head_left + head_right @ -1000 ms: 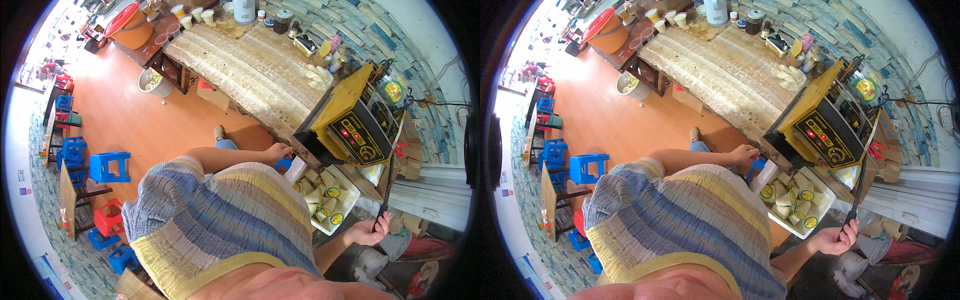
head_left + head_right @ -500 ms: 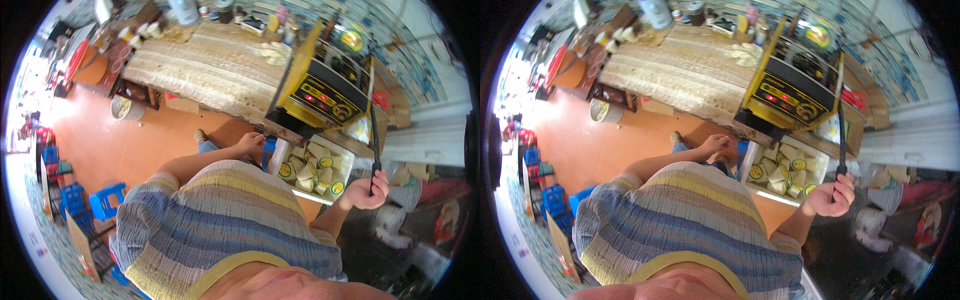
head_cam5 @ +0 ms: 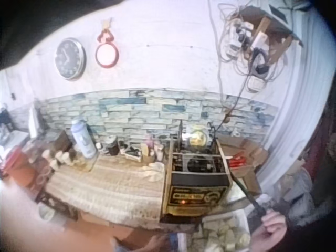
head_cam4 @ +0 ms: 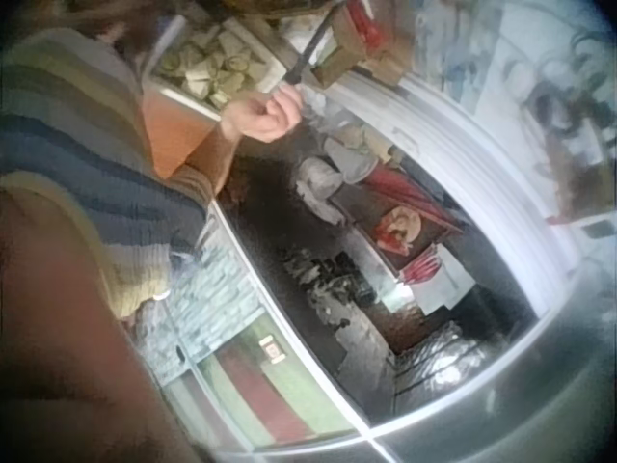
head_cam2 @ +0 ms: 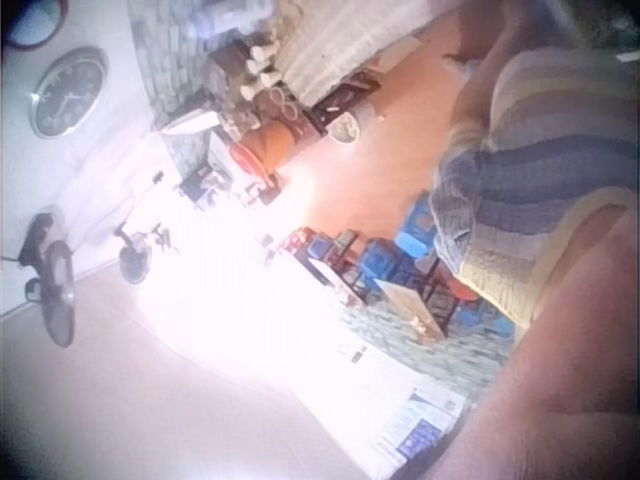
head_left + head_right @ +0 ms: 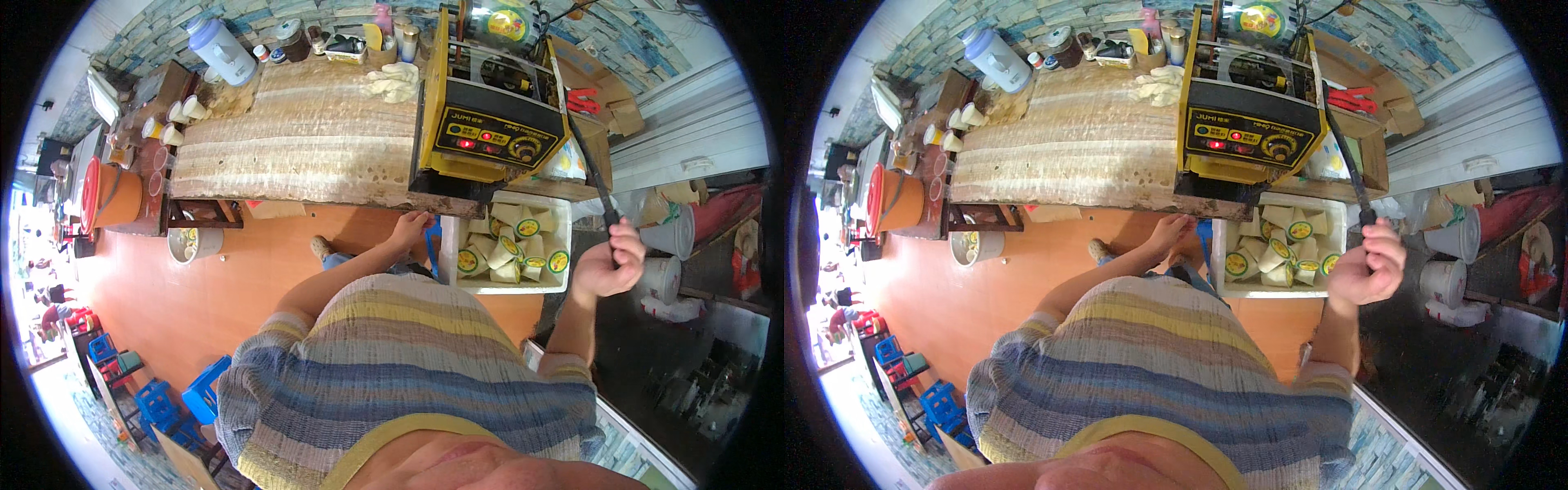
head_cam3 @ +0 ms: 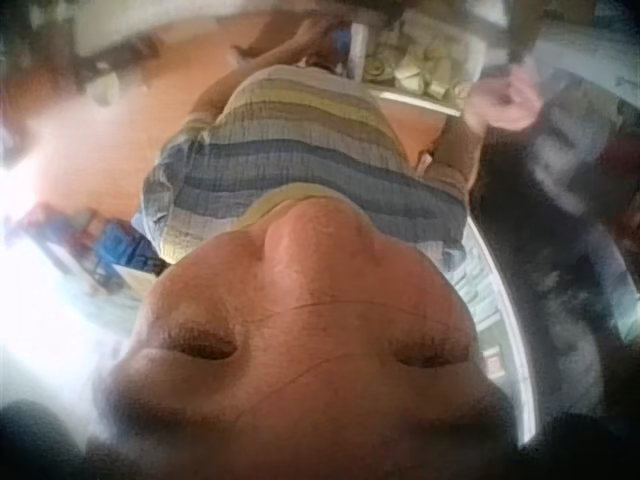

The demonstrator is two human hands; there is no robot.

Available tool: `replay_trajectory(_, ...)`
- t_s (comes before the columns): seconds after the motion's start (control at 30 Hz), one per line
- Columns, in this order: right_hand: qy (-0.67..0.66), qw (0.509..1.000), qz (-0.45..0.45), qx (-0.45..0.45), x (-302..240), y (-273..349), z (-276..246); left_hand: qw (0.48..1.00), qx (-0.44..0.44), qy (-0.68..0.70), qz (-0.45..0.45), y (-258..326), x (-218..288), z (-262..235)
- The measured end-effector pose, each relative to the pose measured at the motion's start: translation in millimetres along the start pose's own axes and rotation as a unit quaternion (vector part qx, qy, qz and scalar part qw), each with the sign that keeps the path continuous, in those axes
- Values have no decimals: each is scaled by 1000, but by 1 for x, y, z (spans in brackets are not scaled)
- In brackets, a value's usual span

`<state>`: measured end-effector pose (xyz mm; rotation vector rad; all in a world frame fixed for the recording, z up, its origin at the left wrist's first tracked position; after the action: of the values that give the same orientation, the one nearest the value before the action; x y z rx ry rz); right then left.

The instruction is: The person repeatedly picks up small white containers, places them on a yellow sealing machine, and presses down to seal them. The sealed containers are then placed into a white tray. The person handles the containers one at a time throughout the clip.

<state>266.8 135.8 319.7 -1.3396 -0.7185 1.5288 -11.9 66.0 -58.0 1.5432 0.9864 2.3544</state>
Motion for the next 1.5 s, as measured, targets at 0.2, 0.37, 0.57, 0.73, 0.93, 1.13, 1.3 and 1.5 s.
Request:
replay_trajectory(0.2,17,983,179,-22,84,-172,113,985,-37,162,-38,-38,25,35)
replay_trajectory(0.37,-2,980,201,-10,218,-252,195,955,-108,271,-59,-44,47,70)
replay_trajectory(0.57,299,948,-6,-110,206,-213,229,917,-83,387,-39,-52,49,68)
replay_trajectory(0.73,240,958,-118,-103,83,-131,175,931,-75,356,-31,-54,21,64)
replay_trajectory(0.93,145,976,64,-148,68,16,82,933,-101,343,-42,-1,9,58)
replay_trajectory(1.13,172,930,259,-195,92,144,55,949,-129,275,-87,27,15,57)
replay_trajectory(1.3,189,908,285,-241,102,185,62,952,-166,221,-128,41,-17,49)
replay_trajectory(1.5,229,887,263,-302,108,208,74,914,-312,140,-218,46,-38,39)
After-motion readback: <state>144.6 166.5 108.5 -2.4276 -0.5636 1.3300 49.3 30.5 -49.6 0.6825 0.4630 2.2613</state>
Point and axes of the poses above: each hand's wrist, its own y-axis away from the middle knuckle, its own z-axis out of the palm, x = y × z, the point moved 8 cm from there along -y, towards the middle knuckle, and after that the axes turned 7 degrees about x, right-handed, at the moved point
